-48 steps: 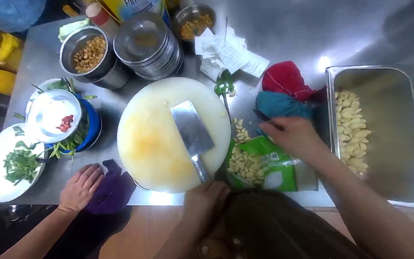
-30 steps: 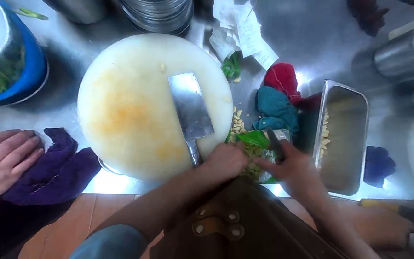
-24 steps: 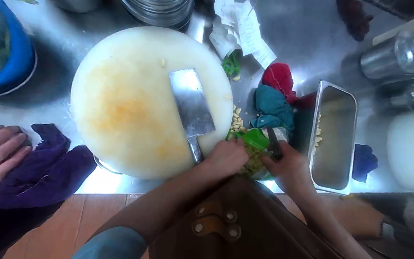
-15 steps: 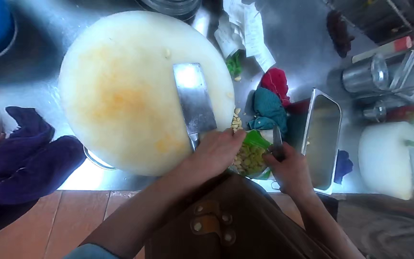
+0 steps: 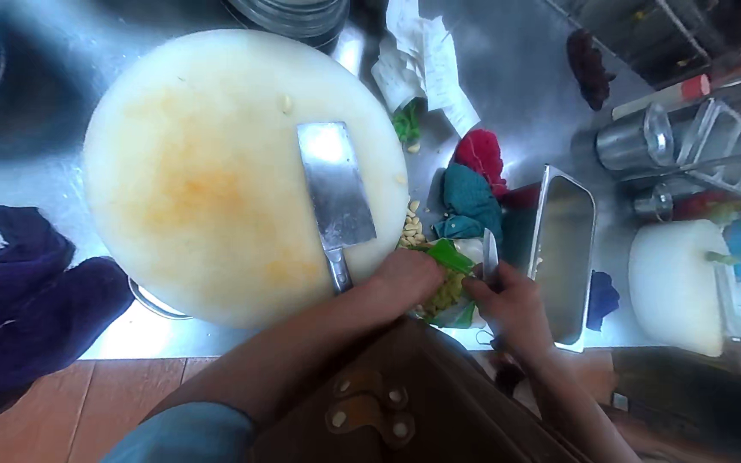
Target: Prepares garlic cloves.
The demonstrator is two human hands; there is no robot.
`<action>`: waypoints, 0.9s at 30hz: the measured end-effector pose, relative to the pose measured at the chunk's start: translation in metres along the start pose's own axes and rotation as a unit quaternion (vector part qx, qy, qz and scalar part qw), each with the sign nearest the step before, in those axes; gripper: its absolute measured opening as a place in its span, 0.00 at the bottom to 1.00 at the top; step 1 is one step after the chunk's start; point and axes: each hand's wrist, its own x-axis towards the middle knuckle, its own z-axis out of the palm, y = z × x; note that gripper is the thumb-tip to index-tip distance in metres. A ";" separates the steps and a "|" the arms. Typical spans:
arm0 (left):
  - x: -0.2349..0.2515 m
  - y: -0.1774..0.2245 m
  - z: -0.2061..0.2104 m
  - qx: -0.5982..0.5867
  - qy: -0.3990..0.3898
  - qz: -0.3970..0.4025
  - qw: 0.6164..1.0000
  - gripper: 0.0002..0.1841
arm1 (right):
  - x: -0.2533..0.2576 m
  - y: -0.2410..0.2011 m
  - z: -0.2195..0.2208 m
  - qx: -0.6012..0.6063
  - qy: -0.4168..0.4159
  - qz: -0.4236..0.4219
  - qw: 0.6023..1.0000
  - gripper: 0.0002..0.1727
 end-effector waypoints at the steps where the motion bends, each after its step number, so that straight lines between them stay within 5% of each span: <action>1: 0.001 -0.001 -0.002 -0.011 0.001 -0.002 1.000 0.12 | 0.001 0.000 -0.001 0.002 -0.001 0.001 1.000 0.03; 13: -0.004 0.006 -0.010 -0.145 -0.017 -0.033 0.989 0.19 | 0.008 0.008 0.001 0.043 -0.021 0.012 0.999 0.03; 20: 0.002 0.012 0.019 -0.013 0.037 0.058 0.998 0.08 | 0.008 0.012 0.000 0.072 -0.025 0.016 0.997 0.01; 27: 0.013 0.038 0.009 -0.106 -0.120 -0.096 0.982 0.15 | 0.010 0.013 -0.001 0.064 -0.031 -0.004 0.997 0.03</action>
